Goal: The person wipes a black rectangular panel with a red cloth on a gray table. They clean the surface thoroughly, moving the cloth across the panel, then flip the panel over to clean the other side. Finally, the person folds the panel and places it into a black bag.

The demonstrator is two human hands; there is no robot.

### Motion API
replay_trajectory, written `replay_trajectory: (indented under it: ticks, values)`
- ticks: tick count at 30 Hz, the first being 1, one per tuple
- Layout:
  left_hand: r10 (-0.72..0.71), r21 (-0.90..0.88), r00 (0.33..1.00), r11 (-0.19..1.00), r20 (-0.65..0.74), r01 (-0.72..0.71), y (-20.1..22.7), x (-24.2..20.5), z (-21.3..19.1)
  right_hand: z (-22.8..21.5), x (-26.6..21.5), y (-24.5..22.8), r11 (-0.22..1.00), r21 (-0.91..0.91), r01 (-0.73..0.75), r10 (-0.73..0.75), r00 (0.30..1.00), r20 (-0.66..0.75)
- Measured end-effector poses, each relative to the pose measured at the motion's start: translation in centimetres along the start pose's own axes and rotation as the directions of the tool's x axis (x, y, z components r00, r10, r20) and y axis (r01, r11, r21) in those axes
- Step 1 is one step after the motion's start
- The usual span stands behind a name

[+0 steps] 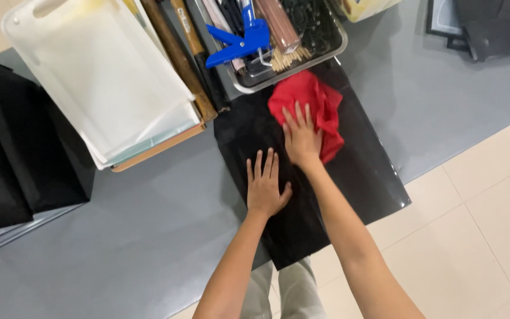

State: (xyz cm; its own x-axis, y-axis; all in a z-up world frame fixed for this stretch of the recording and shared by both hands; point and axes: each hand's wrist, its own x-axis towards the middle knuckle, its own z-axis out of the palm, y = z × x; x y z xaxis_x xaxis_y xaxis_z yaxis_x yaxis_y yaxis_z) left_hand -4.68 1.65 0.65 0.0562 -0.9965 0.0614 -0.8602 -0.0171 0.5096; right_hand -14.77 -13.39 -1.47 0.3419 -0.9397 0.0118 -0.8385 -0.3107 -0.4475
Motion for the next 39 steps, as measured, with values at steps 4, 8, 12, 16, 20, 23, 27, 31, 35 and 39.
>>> replay_trajectory:
  ticks: [4,8,12,16,20,23,27,31,35,39]
  values:
    - [-0.045,0.004,0.993,0.999,0.112,0.045,0.5,0.4,-0.5,0.8,3.3,2.3,0.995,-0.09,0.034,-0.038,0.998,-0.048]
    - [-0.024,0.052,0.998,0.998,-0.061,0.028,-1.1,-0.2,2.7,-1.3,-2.8,1.8,0.975,-0.154,0.162,-0.173,0.983,-0.058]
    - [-0.01,0.121,0.997,0.992,-0.08,0.02,-1.5,-0.6,3.3,-4.1,-12.9,3.0,0.974,-0.153,0.168,-0.174,0.985,-0.023]
    - [-0.01,0.026,0.998,1.0,-0.054,0.012,-0.4,-0.3,1.2,-4.7,-13.8,7.0,0.973,-0.211,0.091,-0.104,0.993,-0.049]
    - [-0.013,0.002,1.0,1.0,-0.002,0.013,-0.3,-0.1,0.2,-4.7,-5.9,11.2,0.98,-0.194,-0.049,0.022,0.99,-0.138]
    - [-0.017,0.0,1.0,1.0,-0.003,0.017,-0.5,-0.3,0.8,-4.0,-1.0,13.0,0.97,-0.184,-0.158,0.125,0.975,-0.183]
    - [-0.015,0.002,1.0,1.0,-0.012,0.016,0.3,-0.1,-0.3,-2.5,0.8,12.1,0.957,-0.259,-0.132,0.076,0.974,-0.213]
    - [0.006,0.033,0.999,0.999,-0.034,-0.005,0.4,-0.2,0.0,-2.2,-3.8,9.6,0.962,-0.27,0.048,-0.086,0.988,-0.128]
    - [0.013,0.086,0.999,0.996,-0.053,-0.008,-0.2,-0.3,1.7,-3.6,-13.1,5.4,0.949,-0.17,0.267,-0.265,0.964,0.032]
    - [0.047,0.097,0.996,0.994,-0.076,-0.039,0.4,-0.1,0.9,-5.0,-18.6,4.6,0.967,-0.059,0.249,-0.247,0.968,0.044]
